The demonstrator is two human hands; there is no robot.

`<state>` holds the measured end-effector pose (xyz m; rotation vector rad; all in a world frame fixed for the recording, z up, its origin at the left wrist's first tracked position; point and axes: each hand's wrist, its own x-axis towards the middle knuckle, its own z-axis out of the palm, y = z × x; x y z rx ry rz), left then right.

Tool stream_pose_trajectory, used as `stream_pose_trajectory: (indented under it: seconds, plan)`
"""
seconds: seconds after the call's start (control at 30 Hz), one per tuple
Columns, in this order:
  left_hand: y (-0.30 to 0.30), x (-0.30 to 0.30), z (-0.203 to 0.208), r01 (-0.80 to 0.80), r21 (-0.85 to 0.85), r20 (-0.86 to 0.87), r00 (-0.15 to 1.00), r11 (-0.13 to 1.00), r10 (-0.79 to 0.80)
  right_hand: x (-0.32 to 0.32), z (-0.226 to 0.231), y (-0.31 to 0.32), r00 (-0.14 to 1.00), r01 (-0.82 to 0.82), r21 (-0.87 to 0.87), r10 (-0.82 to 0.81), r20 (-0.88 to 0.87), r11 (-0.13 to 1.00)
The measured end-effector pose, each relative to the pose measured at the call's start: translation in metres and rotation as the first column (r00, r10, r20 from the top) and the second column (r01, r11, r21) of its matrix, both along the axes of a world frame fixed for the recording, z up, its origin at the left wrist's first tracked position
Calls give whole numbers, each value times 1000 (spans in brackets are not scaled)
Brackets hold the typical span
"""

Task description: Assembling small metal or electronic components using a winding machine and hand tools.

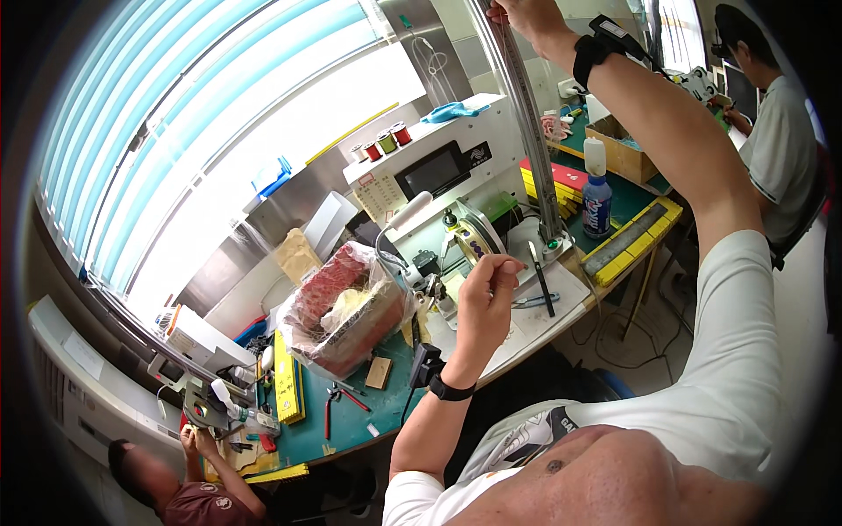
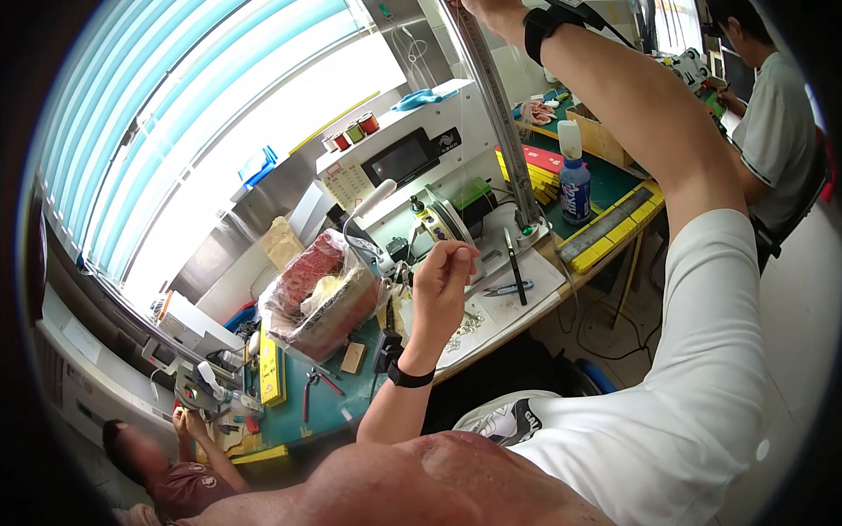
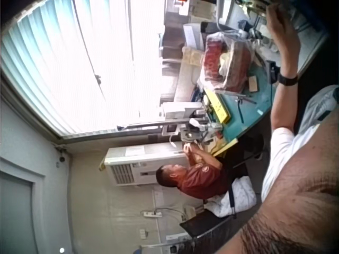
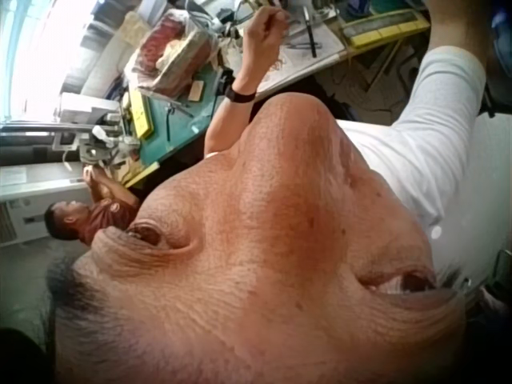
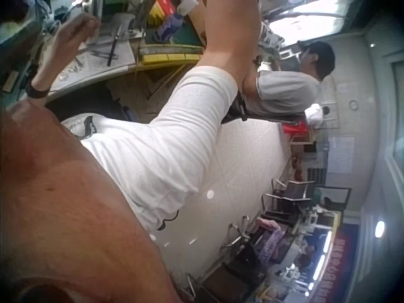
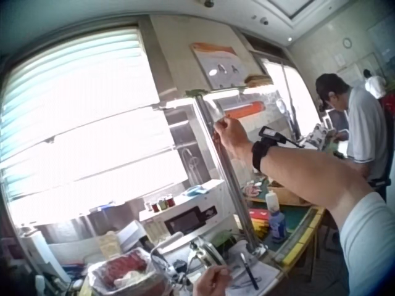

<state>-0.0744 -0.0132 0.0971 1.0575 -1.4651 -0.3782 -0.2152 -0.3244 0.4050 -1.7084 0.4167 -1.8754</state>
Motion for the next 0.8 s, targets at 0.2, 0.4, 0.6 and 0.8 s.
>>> stream_pose_trajectory:
  seconds: [0.2, 0.4, 0.6, 0.8]
  plan:
    - [0, 2, -3, -18, -5, -12, 1000, 1000, 18, 0, 8, -14, 997, -69, 56, 71, -25, 996]
    - [6, 9, -3, -99, 20, 49, 994, 995, 98, -1, -12, -7, 987, -154, 201, 162, -21, 967]
    - [15, 14, -5, -296, -171, 261, 906, 940, 333, -15, -102, -10, 966, -248, 165, 256, -27, 955]
    - [35, 24, -10, -365, -204, 468, 779, 908, 418, -15, -236, 37, 968, -219, 397, 251, -31, 891]
